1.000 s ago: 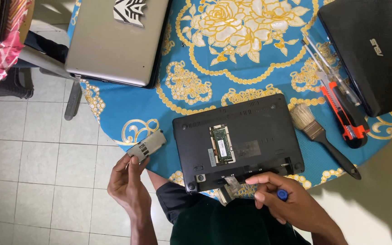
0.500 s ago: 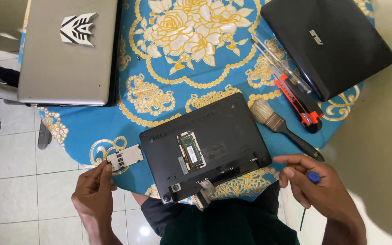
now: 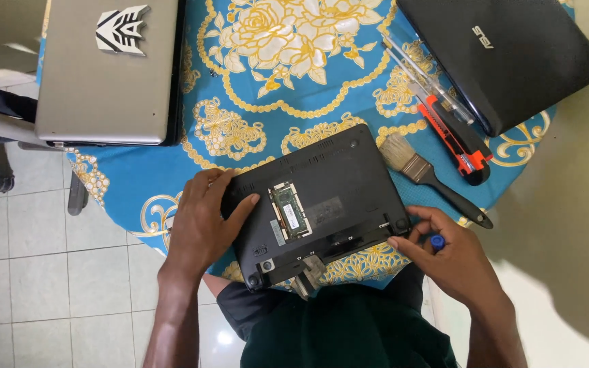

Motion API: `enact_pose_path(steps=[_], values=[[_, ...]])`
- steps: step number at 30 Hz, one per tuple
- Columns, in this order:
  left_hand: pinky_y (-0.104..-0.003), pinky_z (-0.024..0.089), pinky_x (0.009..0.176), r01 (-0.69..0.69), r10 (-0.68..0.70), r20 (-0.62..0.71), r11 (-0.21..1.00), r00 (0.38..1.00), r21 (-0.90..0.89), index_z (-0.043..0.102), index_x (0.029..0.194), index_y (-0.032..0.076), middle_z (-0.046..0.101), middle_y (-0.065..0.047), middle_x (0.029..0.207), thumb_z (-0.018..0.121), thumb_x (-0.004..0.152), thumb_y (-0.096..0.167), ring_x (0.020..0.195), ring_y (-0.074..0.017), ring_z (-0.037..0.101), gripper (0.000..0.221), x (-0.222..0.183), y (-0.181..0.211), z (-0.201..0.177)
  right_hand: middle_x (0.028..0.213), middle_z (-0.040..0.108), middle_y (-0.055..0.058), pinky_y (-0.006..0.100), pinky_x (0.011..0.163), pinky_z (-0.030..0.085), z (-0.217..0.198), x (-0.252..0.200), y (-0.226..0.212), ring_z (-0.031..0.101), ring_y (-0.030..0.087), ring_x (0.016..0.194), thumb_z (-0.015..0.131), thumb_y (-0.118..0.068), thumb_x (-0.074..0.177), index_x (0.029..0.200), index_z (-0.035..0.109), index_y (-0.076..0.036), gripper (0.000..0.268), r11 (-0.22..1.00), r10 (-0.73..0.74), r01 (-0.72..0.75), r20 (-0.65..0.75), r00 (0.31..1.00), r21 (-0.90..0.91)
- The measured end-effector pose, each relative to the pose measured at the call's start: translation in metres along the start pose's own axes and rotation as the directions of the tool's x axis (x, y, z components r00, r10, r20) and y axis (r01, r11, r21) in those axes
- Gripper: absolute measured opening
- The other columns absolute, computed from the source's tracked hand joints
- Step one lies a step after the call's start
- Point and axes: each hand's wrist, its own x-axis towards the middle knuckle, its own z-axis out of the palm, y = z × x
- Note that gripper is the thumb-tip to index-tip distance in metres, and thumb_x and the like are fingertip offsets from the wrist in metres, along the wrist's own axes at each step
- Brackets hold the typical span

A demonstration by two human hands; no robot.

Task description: Disassembling a laptop by unscrewing the bottom casing and prying it open to access internal components.

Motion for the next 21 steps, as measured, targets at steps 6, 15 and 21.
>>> enact_pose_path(steps=[6,15,21], values=[[-0.045,0.05,0.087,0.022,-0.022,0.059,1.0,0.998,-0.004,0.071,0.117,0.007,0.065,-0.009,0.112,0.079,0.087,0.051,0.111,-0.0292,0.059,0.054,0.023,0.003,-0.005,0.088,0.071,0.004,0.031,0.063,0.047,0.015,-0.005,0.014,0.054,0.013,0.067,0.082,-0.026,0.082,0.133,0.068,-0.016,0.054,0.962,-0.107,0.133,-0.121,0.987,0.237],[-0.055,0.031,0.113,-0.062,0.029,0.4,0.996,0.916,0.068,0.039,0.153,0.016,0.037,-0.009,0.141,0.084,0.054,0.084,0.131,-0.0334,0.036,0.129,0.022,0.012,-0.01,0.078,0.067,0.004,0.03,0.061,0.045,0.012,0.0,0.013,0.049,0.013,0.061,0.086,-0.022,0.081,0.128,0.07,-0.012,0.051,0.947,-0.138,0.171,-0.134,0.981,0.273],[-0.056,0.03,0.113,-0.167,0.099,0.363,0.973,0.927,0.161,0.033,0.157,0.008,0.035,-0.013,0.146,0.081,0.059,0.088,0.135,-0.0368,0.034,0.135,0.023,0.011,-0.001,0.078,0.069,0.004,0.03,0.06,0.046,0.012,0.003,0.017,0.05,0.012,0.063,0.085,-0.025,0.081,0.13,0.07,-0.013,0.052,0.944,-0.147,0.175,-0.119,0.982,0.281]])
